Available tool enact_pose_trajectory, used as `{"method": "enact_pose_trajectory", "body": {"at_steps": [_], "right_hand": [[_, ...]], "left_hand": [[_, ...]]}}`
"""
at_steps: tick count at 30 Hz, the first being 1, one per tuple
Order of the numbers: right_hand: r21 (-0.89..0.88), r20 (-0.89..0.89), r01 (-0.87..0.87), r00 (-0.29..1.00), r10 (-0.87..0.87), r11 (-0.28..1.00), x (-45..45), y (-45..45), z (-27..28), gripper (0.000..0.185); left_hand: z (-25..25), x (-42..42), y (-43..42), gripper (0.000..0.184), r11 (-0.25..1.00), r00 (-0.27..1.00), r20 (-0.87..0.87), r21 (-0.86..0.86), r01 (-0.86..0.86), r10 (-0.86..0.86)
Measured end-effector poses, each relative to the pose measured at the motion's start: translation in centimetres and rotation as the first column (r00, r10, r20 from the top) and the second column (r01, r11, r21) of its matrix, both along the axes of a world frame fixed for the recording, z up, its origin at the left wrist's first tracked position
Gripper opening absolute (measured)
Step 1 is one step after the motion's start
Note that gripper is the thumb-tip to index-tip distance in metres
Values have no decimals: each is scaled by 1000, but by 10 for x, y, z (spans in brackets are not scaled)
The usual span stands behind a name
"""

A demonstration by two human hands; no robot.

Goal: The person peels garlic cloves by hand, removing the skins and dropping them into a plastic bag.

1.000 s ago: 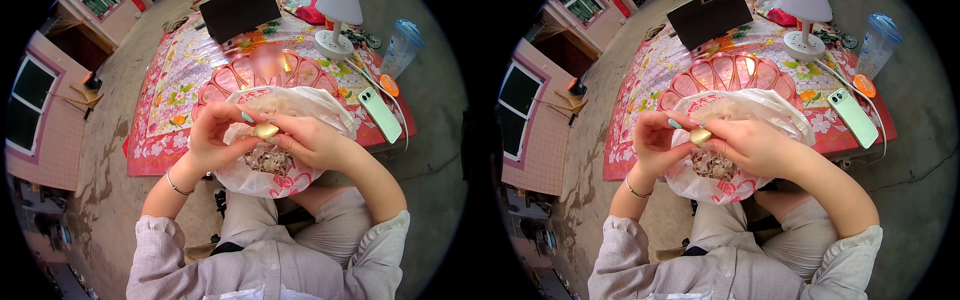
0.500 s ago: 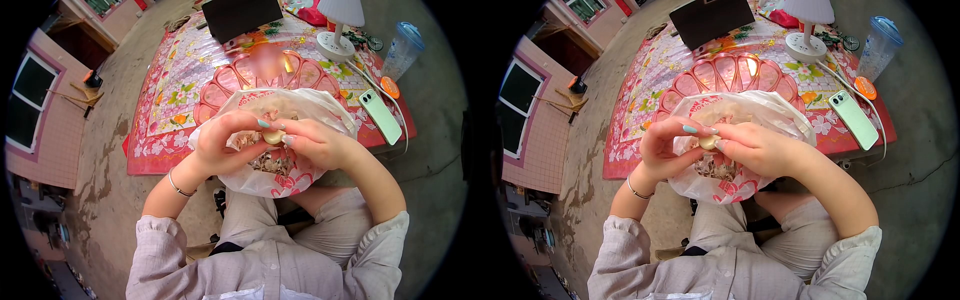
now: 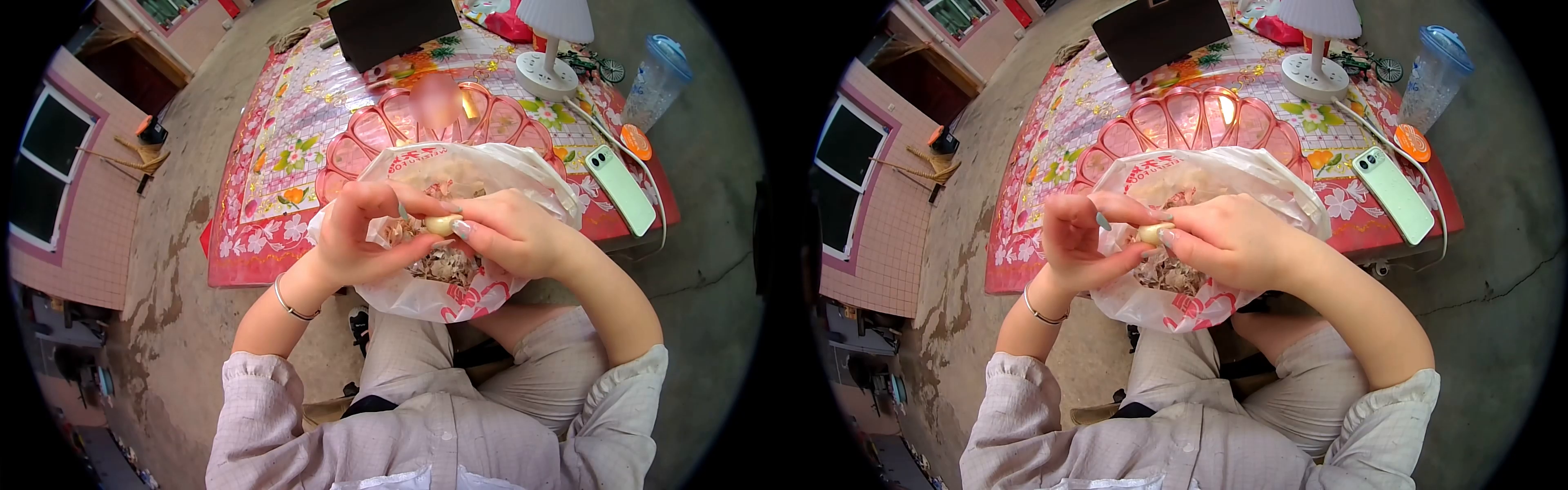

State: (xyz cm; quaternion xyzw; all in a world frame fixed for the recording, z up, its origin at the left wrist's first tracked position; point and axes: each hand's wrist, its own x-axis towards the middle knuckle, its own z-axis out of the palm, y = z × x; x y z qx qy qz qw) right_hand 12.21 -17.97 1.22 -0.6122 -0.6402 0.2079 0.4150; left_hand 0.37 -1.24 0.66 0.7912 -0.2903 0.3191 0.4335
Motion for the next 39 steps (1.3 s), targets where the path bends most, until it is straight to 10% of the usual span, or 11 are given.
{"method": "enact_pose_trajectory", "body": {"at_steps": [21,27,39], "right_hand": [[49,67,8,998,-11,999,1,-1,-1,21],[374,155,392,867,-473,841,-14,0,4,11],[428,147,352,882,-448,833,-11,2,-9,12]], "left_hand": [[-4,2,3,43,1000,1000,-2,-29,2,-2],[-5,0,-3,40,975,973,76,24,-221,218],[-5,0,-13,34,859,885,259,248,-447,386]]}}
